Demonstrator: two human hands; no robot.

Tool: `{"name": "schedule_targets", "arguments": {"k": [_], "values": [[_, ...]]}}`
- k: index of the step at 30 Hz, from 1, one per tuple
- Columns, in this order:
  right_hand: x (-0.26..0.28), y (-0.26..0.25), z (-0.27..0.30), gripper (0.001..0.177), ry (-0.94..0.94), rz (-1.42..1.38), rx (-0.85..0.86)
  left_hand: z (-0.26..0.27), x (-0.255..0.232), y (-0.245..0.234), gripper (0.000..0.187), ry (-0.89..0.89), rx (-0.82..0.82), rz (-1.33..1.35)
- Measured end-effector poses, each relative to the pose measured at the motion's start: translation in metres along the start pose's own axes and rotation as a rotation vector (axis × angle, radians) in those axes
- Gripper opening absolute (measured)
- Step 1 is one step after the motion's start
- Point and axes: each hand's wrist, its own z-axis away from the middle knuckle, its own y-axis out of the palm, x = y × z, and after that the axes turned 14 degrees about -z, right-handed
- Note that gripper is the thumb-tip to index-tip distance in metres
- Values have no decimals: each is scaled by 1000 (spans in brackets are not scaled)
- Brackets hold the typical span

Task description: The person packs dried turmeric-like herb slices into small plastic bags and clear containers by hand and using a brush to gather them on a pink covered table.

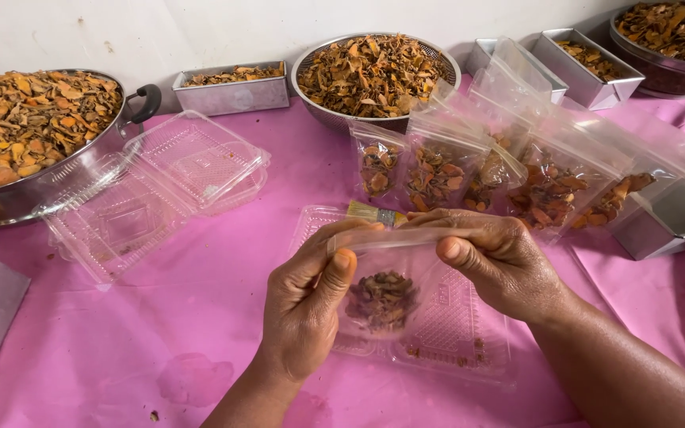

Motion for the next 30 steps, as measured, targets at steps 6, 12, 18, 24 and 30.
{"name": "schedule_targets", "arguments": {"k": [6,12,18,24,30], "values": [[3,2,-4,35,-67,-5,33,-3,-7,-3,44,21,53,38],[-24,-24,1,35,-23,-137,-210,-12,8,-17,47,43,22,-399],[-5,-40,-18,32,-18,146,-519,-17,50,-31,47,117,203,-1067],[9,-17,-70,20,86,423,-464,0,48,-18,30,-238,845,-1092],[-37,1,-125,25,316,385,-406,-2,20,-9,40,-439,1151,-1123]]}}
